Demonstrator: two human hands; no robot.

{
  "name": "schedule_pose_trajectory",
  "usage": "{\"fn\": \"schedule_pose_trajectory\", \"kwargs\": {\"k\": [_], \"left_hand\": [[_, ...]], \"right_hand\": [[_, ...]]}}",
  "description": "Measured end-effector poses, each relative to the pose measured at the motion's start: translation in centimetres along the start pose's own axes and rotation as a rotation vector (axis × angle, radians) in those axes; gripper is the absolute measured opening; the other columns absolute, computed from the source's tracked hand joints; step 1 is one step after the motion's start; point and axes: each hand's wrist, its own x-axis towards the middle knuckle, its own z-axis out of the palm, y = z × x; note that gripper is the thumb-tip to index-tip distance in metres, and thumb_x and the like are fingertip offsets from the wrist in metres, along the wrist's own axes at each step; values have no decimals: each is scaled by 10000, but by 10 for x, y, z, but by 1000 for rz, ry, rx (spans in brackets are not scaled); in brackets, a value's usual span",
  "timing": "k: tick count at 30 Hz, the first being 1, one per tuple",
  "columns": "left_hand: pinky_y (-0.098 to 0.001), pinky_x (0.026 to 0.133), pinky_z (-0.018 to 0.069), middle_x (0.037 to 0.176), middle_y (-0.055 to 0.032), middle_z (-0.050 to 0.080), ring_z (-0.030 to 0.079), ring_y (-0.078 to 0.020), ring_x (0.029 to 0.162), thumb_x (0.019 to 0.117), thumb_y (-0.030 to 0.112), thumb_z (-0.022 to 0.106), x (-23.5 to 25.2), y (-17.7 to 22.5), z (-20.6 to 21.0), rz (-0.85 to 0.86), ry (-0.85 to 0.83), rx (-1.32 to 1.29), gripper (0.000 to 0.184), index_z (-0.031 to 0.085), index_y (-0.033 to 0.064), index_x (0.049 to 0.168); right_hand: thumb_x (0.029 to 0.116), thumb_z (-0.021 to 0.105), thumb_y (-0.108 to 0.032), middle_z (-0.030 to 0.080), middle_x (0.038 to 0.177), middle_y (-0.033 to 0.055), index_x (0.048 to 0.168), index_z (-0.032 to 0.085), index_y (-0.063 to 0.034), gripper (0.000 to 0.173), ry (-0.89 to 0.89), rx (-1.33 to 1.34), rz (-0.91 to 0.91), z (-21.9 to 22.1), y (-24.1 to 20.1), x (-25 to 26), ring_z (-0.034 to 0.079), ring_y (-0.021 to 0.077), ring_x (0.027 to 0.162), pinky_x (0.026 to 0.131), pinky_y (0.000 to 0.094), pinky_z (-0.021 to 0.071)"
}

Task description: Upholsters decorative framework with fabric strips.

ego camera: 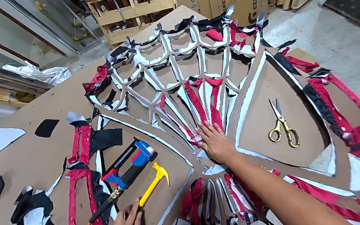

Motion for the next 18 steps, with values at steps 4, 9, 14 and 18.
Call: {"fn": "schedule_pose_trajectory", "kwargs": {"k": [4,9,14,18], "left_hand": [[-628,1005,500,1316,-284,621,625,-463,1192,1029,342,507,41,23,-11,141,166,1,467,650,77,1386],[-654,1034,460,1369,-279,596,592,-481,1244,991,387,531,121,37,-5,101,209,103,533,612,94,1429],[-613,1007,506,1334,-256,615,625,-437,1204,914,482,732,168,21,-2,-186,-93,126,853,371,126,1600],[-674,1014,477,1299,-233,661,641,-444,1190,916,424,756,170,26,-30,-280,-217,-60,839,353,186,1611]], "right_hand": [[1079,236,-580,92,1746,28,1649,277,-249,660,-80,-12,-79,-10,7,1,40,281,1608,1265,616,80],[1074,286,-584,29,1750,43,1667,200,-259,681,-189,-56,-58,-13,4,4,-18,305,1607,1261,634,40],[1075,247,-592,0,1751,24,1670,177,-278,676,-201,-63,-52,-12,5,5,-44,299,1606,1260,636,21],[1082,234,-573,12,1751,29,1669,186,-268,664,-198,-27,-79,-14,8,3,-33,293,1607,1261,634,27]]}}
